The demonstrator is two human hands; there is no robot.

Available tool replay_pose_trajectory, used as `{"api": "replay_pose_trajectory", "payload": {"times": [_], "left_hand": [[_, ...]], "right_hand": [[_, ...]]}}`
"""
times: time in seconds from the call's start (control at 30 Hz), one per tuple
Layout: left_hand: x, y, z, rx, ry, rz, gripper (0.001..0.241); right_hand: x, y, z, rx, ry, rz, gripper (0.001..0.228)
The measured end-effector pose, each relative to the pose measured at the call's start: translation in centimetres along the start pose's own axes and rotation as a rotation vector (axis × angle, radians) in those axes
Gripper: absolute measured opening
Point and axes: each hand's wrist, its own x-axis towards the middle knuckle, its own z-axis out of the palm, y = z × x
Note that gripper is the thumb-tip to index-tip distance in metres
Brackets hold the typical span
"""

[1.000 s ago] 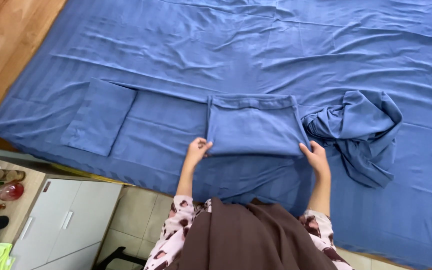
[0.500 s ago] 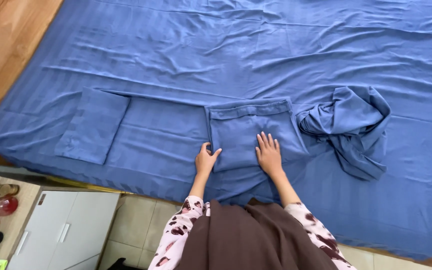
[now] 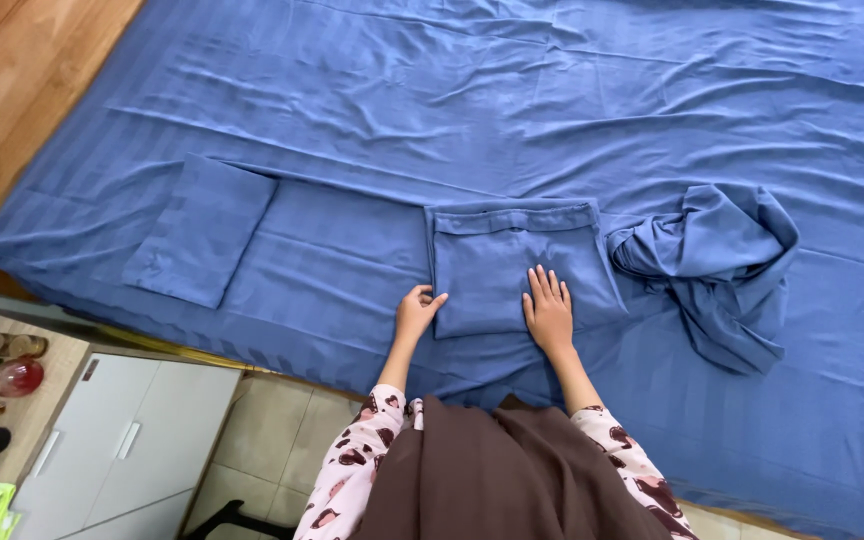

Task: The person folds a blue pillowcase and a blue fitted sheet on a bed. They smooth the fabric, fold the items into neat rectangles, and place the folded bedding on the bed surface.

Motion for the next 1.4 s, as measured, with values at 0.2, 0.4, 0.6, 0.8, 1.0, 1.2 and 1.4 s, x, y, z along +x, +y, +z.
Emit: {"api": "replay_pose_trajectory", "payload": {"times": [0.2,0.4,0.6,0.8,1.0,1.2,1.4], "left_hand": [[0.3,4.4,-1.5,0.251,-0.060,-0.133,0.064],[2.1,-0.5,0.8,0.067,-0.156,0.014,0.049],[0.7,0.4,1.2,-0.449,-0.252,-0.187,0.031],[0.3,0.6,1.2,-0.573,-0.259,-0.205,0.032],[5.0,-4.8,3.3,-0.582,0.115,-0.185,0.054],[5.1,-4.6,-1.0,-0.814,0.196,-0.165,0.066],[1.8,5.1,-7.6,-0.902,0.029,-0.227,0.083]], "right_hand": [[0.0,-0.1,-0.1,-0.002,0.007,-0.007,0.052],[-0.1,1.8,3.8,-0.049,-0.081,0.049,0.058],[1.5,-10.7,-6.0,0.355,-0.124,-0.405,0.099],[0.7,-10.2,-1.9,0.235,-0.345,-0.283,0.095],[-0.5,-11.0,-5.6,0.395,-0.642,-0.327,0.088],[-3.1,-12.2,-7.5,0.724,-0.717,-0.304,0.072],[-9.3,-7.7,1.8,1.104,-0.741,0.375,0.051]]}}
